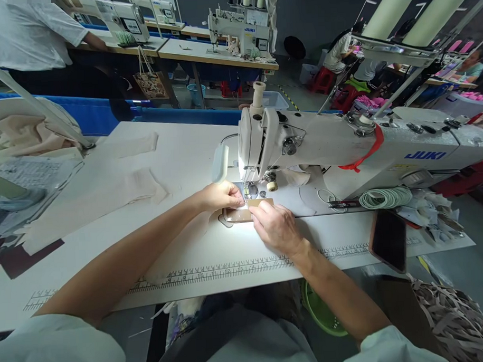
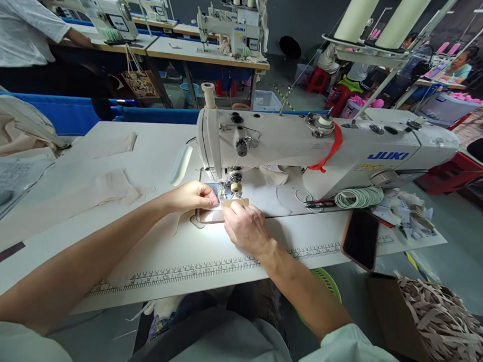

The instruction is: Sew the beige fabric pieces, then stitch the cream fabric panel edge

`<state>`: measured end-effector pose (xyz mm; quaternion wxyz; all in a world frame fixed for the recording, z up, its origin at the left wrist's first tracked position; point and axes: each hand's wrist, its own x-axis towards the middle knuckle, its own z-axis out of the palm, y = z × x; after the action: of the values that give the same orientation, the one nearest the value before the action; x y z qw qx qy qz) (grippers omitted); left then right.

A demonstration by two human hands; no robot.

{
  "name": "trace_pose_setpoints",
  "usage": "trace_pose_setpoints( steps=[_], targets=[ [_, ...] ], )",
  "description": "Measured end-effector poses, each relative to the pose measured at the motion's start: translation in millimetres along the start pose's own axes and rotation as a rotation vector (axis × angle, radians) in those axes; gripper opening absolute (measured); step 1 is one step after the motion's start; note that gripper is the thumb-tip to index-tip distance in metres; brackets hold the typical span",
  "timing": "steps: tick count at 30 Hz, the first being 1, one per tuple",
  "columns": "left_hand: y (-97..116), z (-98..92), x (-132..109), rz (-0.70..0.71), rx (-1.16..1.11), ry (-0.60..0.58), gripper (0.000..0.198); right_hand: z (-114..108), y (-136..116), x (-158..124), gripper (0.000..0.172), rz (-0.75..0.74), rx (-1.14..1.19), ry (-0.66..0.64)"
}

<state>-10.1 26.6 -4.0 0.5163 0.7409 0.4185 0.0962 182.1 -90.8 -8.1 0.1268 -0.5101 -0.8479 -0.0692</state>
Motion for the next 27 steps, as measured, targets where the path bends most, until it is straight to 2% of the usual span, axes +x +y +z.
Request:
trace_pose_setpoints(
  steps=[7, 16, 27],
  targets=[
    [2.4, 1.6, -5.8, -0.037, 0.006, 0.019, 0.022, 0.1, -0.2, 1.1, 0.018, 0.010, 0.012, -0.011],
    [4.6, 8.0, -4.1, -0.045, 0.099, 0.118, 0.020, 1.4, 0.8, 0.6, 0.021, 0.016, 0.019, -0.009],
    [8.0, 7.7, -4.2, -0.023, 0.145, 0.124, 0.018, 1.0, -0.4, 2.0, 0.034, -0.011, -0.023, -0.043]
  ],
)
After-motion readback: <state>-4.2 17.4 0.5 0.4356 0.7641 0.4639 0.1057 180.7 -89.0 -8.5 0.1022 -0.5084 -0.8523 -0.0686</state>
